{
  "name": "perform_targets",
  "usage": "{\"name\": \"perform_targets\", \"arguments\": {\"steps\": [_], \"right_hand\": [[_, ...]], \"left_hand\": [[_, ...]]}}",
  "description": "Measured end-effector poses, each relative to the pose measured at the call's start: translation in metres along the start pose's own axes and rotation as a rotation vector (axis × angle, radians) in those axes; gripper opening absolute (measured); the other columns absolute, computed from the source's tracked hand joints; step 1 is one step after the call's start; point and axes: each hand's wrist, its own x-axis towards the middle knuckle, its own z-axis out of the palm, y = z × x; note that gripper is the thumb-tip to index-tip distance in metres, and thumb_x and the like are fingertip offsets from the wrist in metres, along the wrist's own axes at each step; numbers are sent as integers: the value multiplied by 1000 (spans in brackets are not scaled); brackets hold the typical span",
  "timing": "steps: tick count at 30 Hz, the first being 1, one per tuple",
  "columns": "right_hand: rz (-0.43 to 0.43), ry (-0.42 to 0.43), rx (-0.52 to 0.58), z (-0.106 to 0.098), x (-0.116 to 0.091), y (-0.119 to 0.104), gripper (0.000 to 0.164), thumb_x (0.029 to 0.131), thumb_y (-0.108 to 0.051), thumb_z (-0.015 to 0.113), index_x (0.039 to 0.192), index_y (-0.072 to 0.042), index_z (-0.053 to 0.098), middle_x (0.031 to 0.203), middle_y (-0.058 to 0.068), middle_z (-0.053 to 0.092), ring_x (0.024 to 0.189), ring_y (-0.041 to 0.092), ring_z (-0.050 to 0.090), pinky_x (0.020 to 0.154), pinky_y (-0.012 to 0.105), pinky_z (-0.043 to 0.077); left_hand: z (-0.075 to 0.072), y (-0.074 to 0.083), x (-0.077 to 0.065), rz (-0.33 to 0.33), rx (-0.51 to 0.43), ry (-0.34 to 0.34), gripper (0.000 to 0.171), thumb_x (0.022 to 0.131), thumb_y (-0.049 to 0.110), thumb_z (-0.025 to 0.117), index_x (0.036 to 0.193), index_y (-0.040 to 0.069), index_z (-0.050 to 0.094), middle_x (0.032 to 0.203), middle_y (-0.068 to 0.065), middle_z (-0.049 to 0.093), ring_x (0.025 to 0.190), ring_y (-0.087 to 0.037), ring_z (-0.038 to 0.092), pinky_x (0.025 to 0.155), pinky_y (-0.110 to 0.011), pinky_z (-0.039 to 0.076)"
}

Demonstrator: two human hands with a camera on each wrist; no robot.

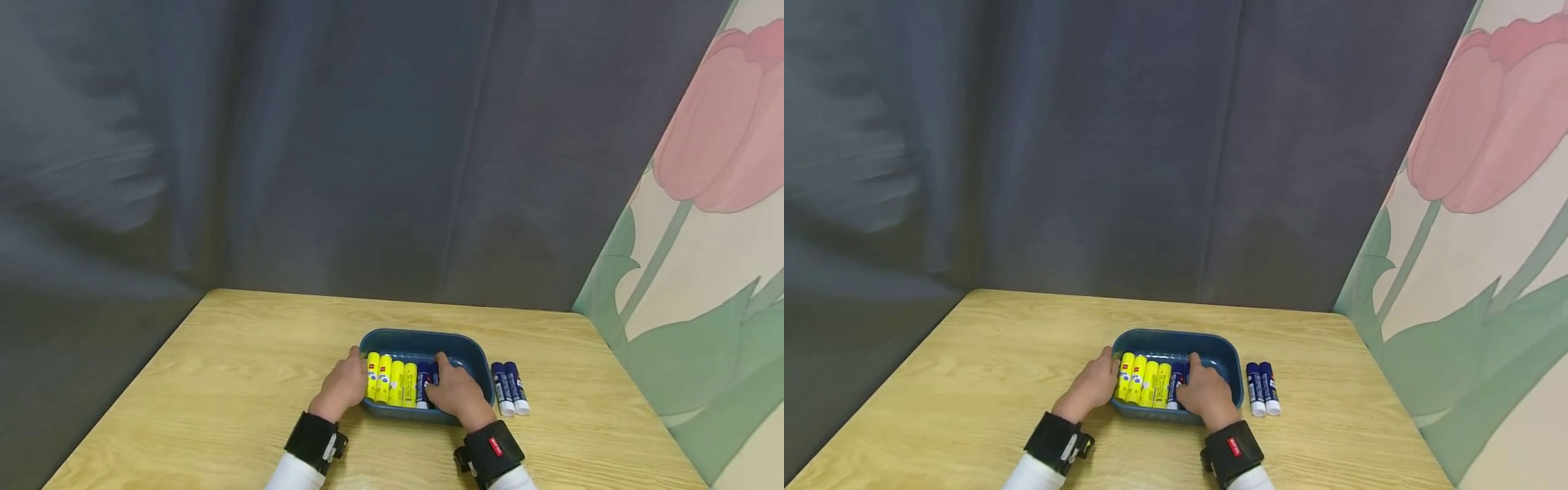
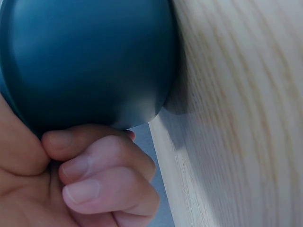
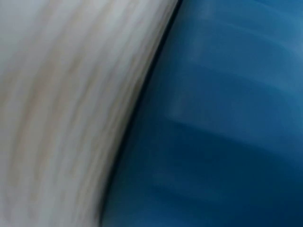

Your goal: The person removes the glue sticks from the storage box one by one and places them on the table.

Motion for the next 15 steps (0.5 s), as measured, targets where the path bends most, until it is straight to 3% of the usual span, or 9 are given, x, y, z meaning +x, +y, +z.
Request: {"name": "perform_targets", "arguments": {"steps": [15], "right_hand": [[-31,40,-16,0,0,0,64,80,-25,64,135,-6,39,119,24,57,83,27,54,74,53,50]], "left_hand": [[0,-1,0,-4,0,8,40,100,20,33,131,-5,32,69,-9,50,54,-19,47,46,-31,36]]}}
